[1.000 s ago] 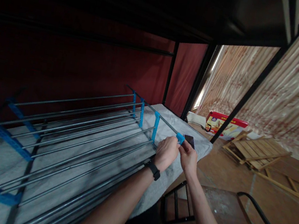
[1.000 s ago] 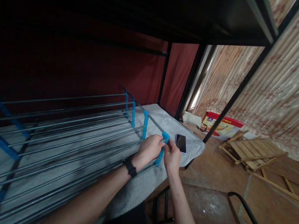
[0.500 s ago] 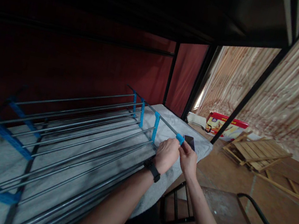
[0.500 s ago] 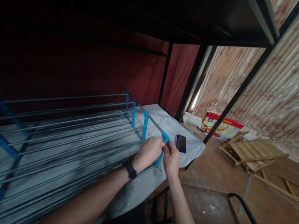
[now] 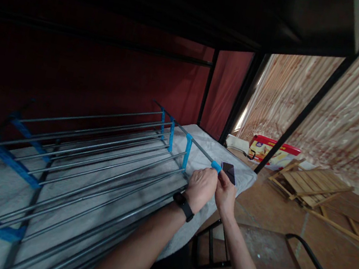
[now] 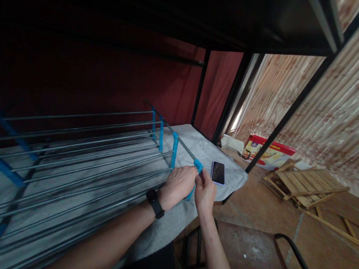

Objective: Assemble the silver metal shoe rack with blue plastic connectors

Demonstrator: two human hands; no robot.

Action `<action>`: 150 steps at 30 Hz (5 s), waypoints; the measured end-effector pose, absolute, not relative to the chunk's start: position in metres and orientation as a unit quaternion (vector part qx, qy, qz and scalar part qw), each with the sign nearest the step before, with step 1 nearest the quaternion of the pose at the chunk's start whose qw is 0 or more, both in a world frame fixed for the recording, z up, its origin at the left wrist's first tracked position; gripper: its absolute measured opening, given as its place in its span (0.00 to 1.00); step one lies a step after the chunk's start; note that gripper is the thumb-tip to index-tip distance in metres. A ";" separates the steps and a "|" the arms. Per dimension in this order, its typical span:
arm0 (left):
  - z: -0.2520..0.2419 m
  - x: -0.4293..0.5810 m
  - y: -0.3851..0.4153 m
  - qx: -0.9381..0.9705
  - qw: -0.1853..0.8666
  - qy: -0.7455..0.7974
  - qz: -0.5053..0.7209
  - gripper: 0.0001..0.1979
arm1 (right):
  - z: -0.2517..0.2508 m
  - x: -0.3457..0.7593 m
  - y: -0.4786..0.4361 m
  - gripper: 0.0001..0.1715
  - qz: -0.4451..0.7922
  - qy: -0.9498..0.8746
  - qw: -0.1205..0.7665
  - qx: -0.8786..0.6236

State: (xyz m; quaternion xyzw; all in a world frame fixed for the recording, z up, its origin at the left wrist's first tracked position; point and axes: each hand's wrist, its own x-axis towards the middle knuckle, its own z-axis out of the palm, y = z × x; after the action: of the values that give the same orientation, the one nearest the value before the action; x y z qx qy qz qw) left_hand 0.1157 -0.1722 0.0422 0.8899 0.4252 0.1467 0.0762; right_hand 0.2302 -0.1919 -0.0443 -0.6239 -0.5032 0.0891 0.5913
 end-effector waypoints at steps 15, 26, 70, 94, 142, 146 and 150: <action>0.045 0.109 -0.178 0.882 0.067 0.436 0.166 0.16 | -0.033 0.227 -0.195 0.29 0.084 -0.505 0.567 -0.645; 0.051 0.108 -0.178 0.883 0.071 0.435 0.164 0.15 | -0.036 0.229 -0.194 0.28 0.094 -0.492 0.583 -0.640; 0.022 -0.281 -0.359 0.259 0.331 0.619 0.664 0.33 | 0.020 -0.104 -0.308 0.29 -0.036 -0.937 0.273 -0.216; 0.033 -0.285 -0.357 0.280 0.396 0.599 0.637 0.25 | 0.018 -0.102 -0.303 0.35 -0.048 -0.938 0.280 -0.199; 0.031 -0.276 -0.358 0.267 0.361 0.624 0.639 0.24 | 0.019 -0.093 -0.296 0.38 0.009 -0.951 0.239 -0.198; 0.031 -0.274 -0.358 0.265 0.355 0.627 0.641 0.24 | 0.018 -0.093 -0.295 0.37 0.003 -0.951 0.237 -0.199; 0.031 -0.273 -0.356 0.261 0.346 0.630 0.645 0.24 | 0.017 -0.093 -0.295 0.35 0.001 -0.950 0.242 -0.196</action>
State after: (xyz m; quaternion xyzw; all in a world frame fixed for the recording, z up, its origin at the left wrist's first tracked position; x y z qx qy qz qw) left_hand -0.2726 -0.3560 0.0310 0.2611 0.6299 0.6446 0.3458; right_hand -0.0928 -0.2950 0.0167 -0.1964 -0.9502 0.0011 0.2419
